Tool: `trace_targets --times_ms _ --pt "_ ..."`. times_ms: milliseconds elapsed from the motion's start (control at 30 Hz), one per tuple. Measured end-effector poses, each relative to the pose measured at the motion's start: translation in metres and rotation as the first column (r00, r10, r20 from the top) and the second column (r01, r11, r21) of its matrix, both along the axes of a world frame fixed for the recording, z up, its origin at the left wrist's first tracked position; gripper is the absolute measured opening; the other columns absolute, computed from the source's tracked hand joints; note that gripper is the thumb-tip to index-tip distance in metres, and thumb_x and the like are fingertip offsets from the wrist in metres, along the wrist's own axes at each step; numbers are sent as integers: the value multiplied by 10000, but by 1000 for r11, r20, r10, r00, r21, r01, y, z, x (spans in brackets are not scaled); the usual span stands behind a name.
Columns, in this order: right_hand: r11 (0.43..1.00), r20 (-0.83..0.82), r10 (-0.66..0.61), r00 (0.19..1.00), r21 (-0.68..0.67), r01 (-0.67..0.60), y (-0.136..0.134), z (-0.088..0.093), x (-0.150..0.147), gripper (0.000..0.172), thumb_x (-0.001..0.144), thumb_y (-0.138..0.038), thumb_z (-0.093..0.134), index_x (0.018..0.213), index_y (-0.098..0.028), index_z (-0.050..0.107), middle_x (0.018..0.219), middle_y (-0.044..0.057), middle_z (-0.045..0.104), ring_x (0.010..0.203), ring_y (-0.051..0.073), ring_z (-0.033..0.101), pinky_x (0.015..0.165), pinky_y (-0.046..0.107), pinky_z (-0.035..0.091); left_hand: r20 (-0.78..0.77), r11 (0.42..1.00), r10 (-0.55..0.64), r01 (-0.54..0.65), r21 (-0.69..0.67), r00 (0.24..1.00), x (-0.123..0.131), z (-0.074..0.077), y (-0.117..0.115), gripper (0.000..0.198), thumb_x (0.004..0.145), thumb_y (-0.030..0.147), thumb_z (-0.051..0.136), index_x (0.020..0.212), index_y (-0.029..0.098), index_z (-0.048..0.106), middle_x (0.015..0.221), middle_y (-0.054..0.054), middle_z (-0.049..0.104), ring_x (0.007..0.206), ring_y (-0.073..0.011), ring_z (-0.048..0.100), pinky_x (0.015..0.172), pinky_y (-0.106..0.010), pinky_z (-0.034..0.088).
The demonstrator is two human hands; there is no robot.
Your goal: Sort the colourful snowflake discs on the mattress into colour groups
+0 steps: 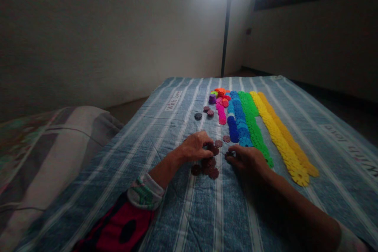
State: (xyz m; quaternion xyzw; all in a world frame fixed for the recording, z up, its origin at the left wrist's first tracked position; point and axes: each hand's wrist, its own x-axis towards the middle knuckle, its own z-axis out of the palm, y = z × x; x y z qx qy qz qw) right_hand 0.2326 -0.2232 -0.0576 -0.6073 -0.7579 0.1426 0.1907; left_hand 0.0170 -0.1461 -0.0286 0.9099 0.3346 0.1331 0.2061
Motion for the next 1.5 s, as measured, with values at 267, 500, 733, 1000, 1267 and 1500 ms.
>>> trace_targets --times_ms 267,500,733,1000,1267,1500 --pt "1000 20 13 1000 -10 -13 1 3 0 187 860 -332 574 951 -228 701 722 30 701 646 175 632 578 247 330 -22 999 0 1 48 1000 1 1 -1 110 744 231 640 806 181 716 776 -3 618 792 -148 578 727 -238 443" --pt "1000 39 -3 999 -6 3 2 8 4 224 864 -359 598 1010 -225 702 785 31 716 701 174 630 598 256 325 -68 992 53 -44 121 996 8 -1 2 158 723 315 688 762 162 678 778 -16 594 736 -145 562 701 -264 444" --pt "1000 27 -13 1000 4 13 6 6 8 258 874 -379 609 1057 -217 690 821 29 712 738 165 621 613 256 326 -95 992 20 -8 125 995 11 -2 10 178 751 322 616 804 169 691 802 -23 617 748 -142 573 728 -271 442" --pt "997 38 0 999 74 -3 7 4 9 233 886 -366 583 1022 -199 674 833 27 701 726 154 595 600 262 305 -151 992 28 -9 126 988 14 4 10 231 772 350 556 883 190 680 854 -36 625 802 -172 586 752 -293 450" --pt "994 61 24 998 102 -30 6 2 10 252 918 -354 520 1069 -193 643 894 30 689 784 170 587 633 269 321 -172 979 9 26 200 985 17 3 7 354 809 386 548 1018 134 684 868 -48 588 797 -171 562 736 -305 445" --pt "997 94 55 994 54 -60 6 6 13 280 950 -345 465 1176 -226 581 1039 28 674 938 197 594 703 269 367 -125 972 19 11 234 992 16 -2 9 381 825 482 510 954 181 705 892 -35 601 807 -172 568 746 -302 449"
